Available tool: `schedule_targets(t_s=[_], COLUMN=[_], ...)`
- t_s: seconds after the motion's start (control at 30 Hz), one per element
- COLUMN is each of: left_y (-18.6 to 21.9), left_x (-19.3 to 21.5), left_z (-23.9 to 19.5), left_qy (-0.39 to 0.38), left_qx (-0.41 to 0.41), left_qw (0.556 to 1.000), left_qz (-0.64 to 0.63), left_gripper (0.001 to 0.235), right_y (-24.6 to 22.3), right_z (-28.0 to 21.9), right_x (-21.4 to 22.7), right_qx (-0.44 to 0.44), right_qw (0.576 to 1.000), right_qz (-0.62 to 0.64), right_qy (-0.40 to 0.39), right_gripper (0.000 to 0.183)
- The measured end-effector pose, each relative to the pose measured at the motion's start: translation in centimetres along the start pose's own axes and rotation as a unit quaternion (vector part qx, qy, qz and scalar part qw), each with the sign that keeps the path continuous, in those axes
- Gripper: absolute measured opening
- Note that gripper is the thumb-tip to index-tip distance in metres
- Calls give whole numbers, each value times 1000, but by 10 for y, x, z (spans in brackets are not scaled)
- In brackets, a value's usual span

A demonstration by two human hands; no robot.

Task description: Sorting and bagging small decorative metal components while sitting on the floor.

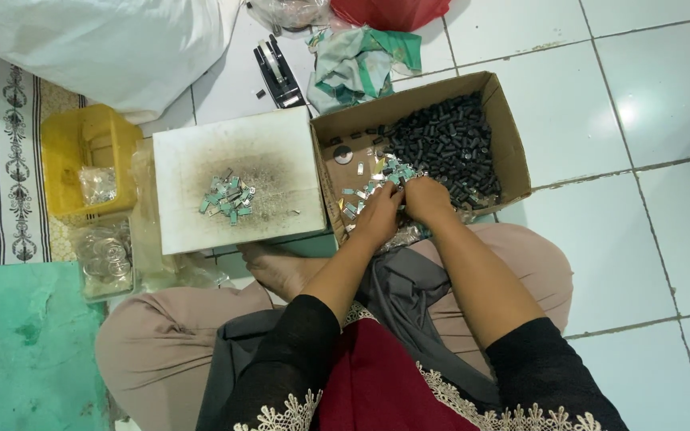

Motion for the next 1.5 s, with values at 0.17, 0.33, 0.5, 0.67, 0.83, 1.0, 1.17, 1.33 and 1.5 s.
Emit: schedule_targets(t_s=[0.17, 0.33, 0.5, 0.67, 0.83, 1.0, 1.17, 1.33, 1.5], left_y=[7, -23, -23, -36, -60, -47, -53, -39, -52], left_x=[7, -29, -14, -22, -46, -47, -52, -38, -52], left_z=[-4, 4, 0, 2, 7, -1, -1, -8, -6], left_qy=[6, 45, 110, 161, 213, 212, 195, 163, 172], left_qx=[-26, -24, 12, 87, 183, 233, 245, 249, 277], left_qw=[1000, 998, 993, 965, 889, 745, 714, 716, 706], left_qz=[13, 25, -48, -189, -360, -588, -626, -632, -628], left_gripper=[37, 27, 15, 16, 19, 28, 35, 40, 39], right_y=[-6, -12, -6, 11, 16, 18, 21, 19, 14], right_z=[-8, -28, -41, -24, -19, -21, -13, -15, -19], right_x=[10, 37, 62, 57, 48, 49, 40, 42, 45], right_qx=[-7, -45, -48, -65, -108, -104, -104, -79, -57], right_qw=[1000, 997, 989, 968, 858, 831, 840, 869, 893], right_qz=[-1, 27, 118, 231, 492, 533, 520, 476, 424], right_qy=[-17, -60, -80, -71, -102, -116, -111, -113, -137], right_gripper=[23, 31, 24, 20, 24, 29, 29, 32, 46])
Point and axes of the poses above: each hand's wrist, its own z-axis towards the middle knuckle, its own x-axis out of the back of the hand, y = z × x, the point moved 3 cm from there along z, towards the middle knuckle, and after that the axes turned 7 degrees about -x, right-handed, at the moved point
